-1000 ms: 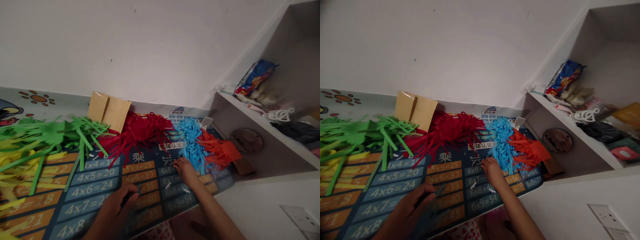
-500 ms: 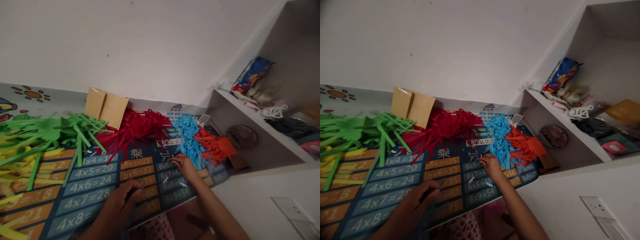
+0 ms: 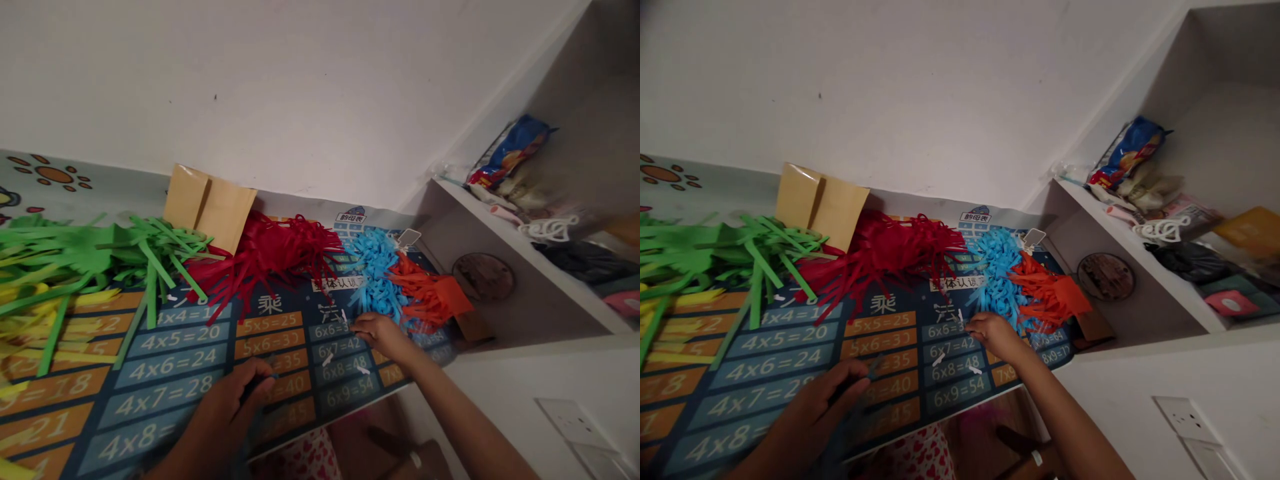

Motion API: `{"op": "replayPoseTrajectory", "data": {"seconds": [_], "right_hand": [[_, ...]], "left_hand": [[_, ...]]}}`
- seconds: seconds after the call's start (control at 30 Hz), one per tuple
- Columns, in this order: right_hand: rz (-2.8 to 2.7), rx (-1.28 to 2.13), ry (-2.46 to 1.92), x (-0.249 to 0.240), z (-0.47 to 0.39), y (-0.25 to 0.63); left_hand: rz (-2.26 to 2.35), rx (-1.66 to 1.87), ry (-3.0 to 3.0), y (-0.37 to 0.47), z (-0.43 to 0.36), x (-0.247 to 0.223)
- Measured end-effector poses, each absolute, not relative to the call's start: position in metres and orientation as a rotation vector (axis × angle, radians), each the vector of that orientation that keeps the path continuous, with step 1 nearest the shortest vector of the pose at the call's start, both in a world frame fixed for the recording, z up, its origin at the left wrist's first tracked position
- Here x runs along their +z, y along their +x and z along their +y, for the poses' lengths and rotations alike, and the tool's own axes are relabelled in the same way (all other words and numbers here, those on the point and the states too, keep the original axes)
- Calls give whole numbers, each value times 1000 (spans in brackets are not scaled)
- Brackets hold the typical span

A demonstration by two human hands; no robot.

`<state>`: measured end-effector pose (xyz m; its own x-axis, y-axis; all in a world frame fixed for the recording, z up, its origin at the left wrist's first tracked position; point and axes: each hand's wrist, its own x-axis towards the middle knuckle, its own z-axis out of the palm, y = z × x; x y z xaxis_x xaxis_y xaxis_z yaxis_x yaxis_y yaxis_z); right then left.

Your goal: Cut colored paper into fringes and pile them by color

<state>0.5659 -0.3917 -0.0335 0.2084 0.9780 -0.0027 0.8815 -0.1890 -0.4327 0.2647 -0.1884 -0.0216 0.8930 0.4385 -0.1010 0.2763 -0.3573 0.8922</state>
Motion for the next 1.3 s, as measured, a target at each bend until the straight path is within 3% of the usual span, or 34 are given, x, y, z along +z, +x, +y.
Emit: {"op": "replayPoseTrajectory", "data": {"seconds": [0.77, 1.03, 1.3], "right_hand": [[-1848, 593, -1990, -18, -374, 579], [-1471, 306, -1763, -17, -357, 473], [-1343, 234, -1634, -10, -329, 409]], "left_hand": [[541, 116, 1938, 275, -193, -21], [482, 257, 1934, 283, -196, -1], [433, 298, 2042, 266, -192, 7]]}}
